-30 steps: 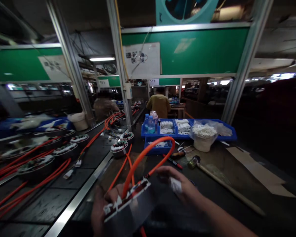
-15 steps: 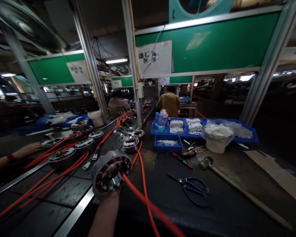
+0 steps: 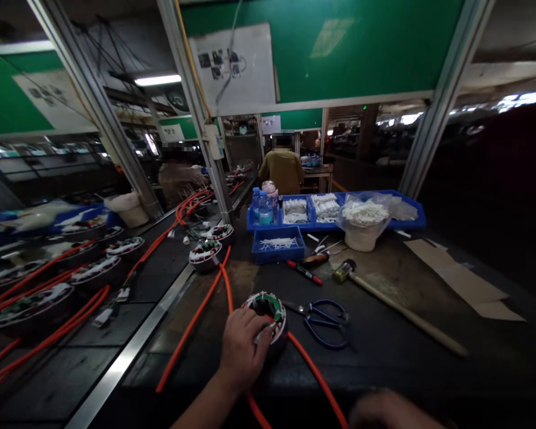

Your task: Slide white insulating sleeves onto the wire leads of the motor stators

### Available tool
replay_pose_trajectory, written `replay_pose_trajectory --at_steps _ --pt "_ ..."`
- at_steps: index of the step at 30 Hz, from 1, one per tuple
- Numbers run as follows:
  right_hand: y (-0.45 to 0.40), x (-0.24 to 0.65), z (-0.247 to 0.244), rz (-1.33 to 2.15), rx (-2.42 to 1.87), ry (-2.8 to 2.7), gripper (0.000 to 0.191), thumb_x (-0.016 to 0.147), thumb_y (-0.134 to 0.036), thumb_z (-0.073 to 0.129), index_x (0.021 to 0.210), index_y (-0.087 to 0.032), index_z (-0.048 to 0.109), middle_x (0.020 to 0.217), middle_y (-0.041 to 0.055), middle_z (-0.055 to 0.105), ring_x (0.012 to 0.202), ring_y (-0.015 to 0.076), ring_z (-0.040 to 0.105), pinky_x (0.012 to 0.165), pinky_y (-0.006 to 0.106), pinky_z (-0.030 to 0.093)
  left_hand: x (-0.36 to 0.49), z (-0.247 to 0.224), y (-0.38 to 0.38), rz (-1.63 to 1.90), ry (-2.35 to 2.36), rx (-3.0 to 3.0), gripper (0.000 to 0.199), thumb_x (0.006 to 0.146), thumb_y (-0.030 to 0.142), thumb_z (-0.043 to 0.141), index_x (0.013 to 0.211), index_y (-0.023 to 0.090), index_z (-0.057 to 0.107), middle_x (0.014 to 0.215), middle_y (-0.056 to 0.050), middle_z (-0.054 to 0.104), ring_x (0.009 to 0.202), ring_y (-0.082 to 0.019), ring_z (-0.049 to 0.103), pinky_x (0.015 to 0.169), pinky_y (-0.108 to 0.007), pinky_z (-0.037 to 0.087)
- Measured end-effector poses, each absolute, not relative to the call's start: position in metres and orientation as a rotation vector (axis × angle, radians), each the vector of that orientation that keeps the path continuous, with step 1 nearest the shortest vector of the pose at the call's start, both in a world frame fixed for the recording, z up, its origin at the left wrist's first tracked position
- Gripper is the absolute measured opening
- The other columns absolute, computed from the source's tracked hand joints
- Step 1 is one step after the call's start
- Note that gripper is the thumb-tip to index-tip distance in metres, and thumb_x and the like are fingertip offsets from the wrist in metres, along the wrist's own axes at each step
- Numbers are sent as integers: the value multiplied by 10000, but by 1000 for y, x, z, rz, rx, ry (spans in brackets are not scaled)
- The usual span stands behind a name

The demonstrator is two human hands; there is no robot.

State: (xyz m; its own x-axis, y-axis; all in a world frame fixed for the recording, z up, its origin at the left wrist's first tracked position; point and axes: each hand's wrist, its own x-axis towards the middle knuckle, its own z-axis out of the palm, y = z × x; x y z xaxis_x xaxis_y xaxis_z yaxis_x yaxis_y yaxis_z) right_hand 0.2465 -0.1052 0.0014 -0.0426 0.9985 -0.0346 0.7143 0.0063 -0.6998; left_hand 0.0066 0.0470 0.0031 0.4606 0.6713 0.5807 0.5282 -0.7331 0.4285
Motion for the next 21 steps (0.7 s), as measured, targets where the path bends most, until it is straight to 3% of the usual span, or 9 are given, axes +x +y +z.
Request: replay_pose_trajectory --at_steps 3,7,11,15,19,21 --pt "-50 270 10 710 -1842 -1929 337 758 -131 482 1017 -274 642 1057 8 643 1006 206 575 877 291 449 9 5 38 862 896 2690 246 823 250 459 1019 213 603 845 -45 608 808 -201 505 853 -420 353" --pt "46 273 6 212 -2120 -1947 470 720 -88 442 1174 -167 530 1194 86 555 1069 223 524 880 306 406 11 2 33 744 1026 2680 174 827 214 466 910 225 618 767 -30 583 767 -201 475 777 -395 358" --pt "100 257 -6 131 -2188 -1963 374 718 -118 480 1081 -126 571 1039 150 604 961 273 561 794 347 416 20 -7 29 822 1111 2692 175 834 223 462 922 229 613 750 -32 573 741 -202 455 720 -380 343" --pt "99 249 -11 131 -2184 -1921 345 729 -129 464 1054 -108 576 1055 159 602 977 272 555 826 352 411 19 -10 26 869 1106 2699 203 840 228 445 970 232 601 773 -36 572 754 -209 460 741 -398 356" --pt "40 250 2 238 -1917 -1836 418 753 -169 419 1156 -144 527 1164 115 566 1052 229 527 884 327 414 7 -1 24 999 972 2757 450 817 250 508 1252 168 423 1090 -102 541 988 -244 461 870 -419 360" --pt "-1 246 14 418 -1608 -1884 377 782 -251 441 1133 -194 563 1120 95 592 1022 237 545 869 345 434 3 5 22 1160 927 2839 512 807 240 530 1284 132 378 1210 -144 475 1112 -270 400 923 -432 332"
